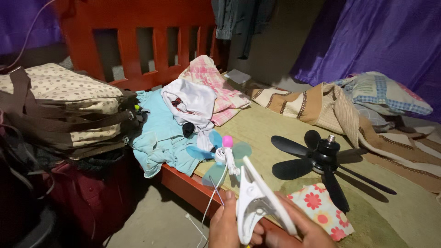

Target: The person uses a screwdriver to loosen and tighten screws on a white plastic fan mount. They repeatedly adjust the screwdriver and reposition the mount while working on a bed.

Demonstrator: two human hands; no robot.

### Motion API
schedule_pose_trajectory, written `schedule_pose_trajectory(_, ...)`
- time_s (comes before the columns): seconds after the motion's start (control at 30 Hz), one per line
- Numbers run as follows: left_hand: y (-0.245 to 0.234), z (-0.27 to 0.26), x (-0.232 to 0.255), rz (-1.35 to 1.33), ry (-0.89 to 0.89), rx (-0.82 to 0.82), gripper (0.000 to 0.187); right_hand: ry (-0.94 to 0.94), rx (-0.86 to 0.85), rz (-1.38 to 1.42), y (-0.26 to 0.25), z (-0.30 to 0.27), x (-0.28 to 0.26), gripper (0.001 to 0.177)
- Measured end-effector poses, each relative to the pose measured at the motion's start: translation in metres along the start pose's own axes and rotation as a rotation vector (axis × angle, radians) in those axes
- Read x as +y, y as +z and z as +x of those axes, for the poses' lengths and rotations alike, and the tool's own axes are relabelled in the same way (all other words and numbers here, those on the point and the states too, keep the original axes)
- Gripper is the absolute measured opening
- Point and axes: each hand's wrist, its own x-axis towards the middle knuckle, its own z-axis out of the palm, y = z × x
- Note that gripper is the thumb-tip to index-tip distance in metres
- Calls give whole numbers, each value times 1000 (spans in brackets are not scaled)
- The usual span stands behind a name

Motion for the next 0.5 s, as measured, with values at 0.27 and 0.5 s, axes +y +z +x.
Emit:
schedule_pose_trajectory(0.27, 9, -6, -16, -43, 281, 5, 44, 730, 697, 445, -10, 28, -15, 42)
schedule_pose_trajectory(0.5, 7, -9, 9, 20, 184, 104, 52, 727, 721, 667, -9, 37, -38, 40)
